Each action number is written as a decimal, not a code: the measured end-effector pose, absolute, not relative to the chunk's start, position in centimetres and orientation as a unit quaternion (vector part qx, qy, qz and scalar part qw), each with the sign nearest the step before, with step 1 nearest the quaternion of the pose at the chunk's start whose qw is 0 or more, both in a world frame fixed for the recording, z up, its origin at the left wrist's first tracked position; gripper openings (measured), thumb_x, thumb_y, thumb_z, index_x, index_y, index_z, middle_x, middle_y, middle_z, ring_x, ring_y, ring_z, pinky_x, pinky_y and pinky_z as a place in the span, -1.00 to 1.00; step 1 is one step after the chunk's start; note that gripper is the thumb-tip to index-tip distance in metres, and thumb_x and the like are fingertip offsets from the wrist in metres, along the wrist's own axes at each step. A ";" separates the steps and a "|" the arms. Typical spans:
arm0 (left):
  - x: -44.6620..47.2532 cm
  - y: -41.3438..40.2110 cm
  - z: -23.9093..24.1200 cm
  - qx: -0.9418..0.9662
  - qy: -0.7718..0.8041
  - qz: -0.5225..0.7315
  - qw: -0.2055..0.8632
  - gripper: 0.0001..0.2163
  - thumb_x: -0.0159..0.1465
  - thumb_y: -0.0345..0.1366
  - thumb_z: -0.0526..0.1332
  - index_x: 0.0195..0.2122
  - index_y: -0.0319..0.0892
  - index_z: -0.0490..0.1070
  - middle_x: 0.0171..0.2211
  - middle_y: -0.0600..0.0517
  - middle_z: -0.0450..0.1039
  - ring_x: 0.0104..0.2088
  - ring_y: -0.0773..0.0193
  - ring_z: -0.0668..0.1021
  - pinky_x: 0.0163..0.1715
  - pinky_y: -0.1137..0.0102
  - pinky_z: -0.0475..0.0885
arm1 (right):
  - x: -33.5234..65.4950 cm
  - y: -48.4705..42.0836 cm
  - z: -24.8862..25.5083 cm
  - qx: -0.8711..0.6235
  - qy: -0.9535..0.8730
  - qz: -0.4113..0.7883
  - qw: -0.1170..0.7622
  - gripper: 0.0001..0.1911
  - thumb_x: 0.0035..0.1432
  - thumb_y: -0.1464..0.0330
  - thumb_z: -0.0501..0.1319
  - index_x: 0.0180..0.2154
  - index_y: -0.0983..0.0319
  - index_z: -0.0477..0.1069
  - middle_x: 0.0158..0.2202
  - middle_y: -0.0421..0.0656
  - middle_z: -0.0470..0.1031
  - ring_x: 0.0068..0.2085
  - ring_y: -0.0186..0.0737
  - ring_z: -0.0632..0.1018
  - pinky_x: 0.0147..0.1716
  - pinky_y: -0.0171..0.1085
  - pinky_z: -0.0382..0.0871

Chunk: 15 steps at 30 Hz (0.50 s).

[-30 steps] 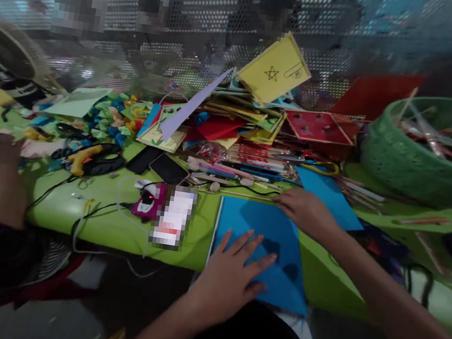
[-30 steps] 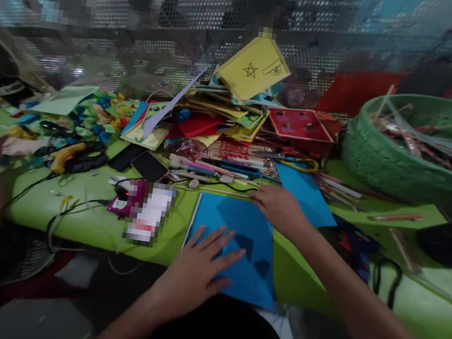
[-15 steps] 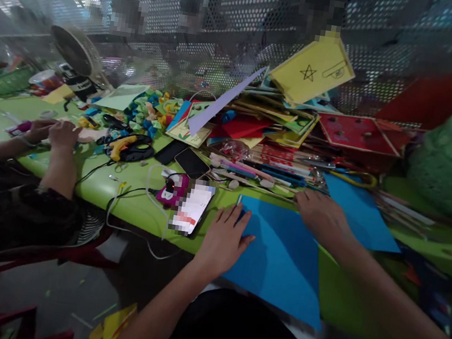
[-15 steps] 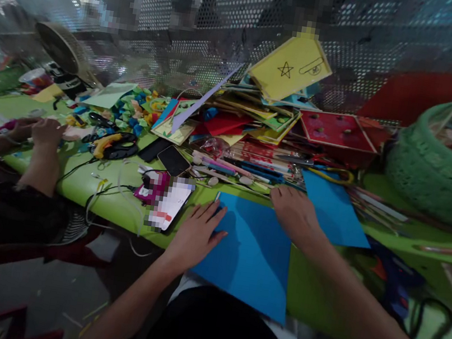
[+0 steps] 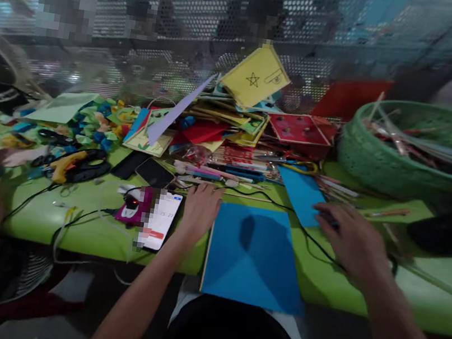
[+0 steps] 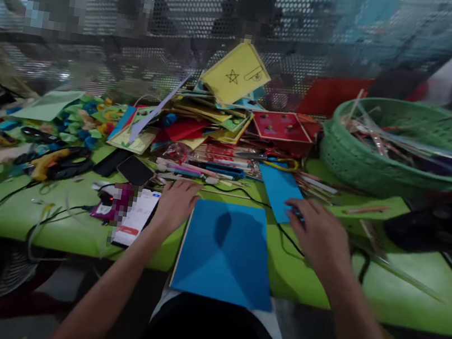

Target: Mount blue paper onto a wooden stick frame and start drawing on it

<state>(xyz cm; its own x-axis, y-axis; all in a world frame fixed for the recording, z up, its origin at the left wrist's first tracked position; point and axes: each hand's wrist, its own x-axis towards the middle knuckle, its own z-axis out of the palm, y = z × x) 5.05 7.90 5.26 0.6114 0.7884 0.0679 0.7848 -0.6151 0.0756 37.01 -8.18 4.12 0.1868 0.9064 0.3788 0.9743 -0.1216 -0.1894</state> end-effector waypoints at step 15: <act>4.7 8.5 3.5 0.911 0.396 0.105 0.042 -0.67 0.57 -0.30 0.13 0.23 -0.05 0.61 0.20 -0.11 0.64 0.24 -0.12 0.58 0.24 -0.02 0.44 | 39.5 -17.1 1.4 -0.923 -0.265 0.101 0.259 -0.27 0.01 -0.23 0.28 0.05 0.10 0.43 -0.24 -0.08 0.64 -0.38 0.03 0.57 -0.35 -0.06 0.33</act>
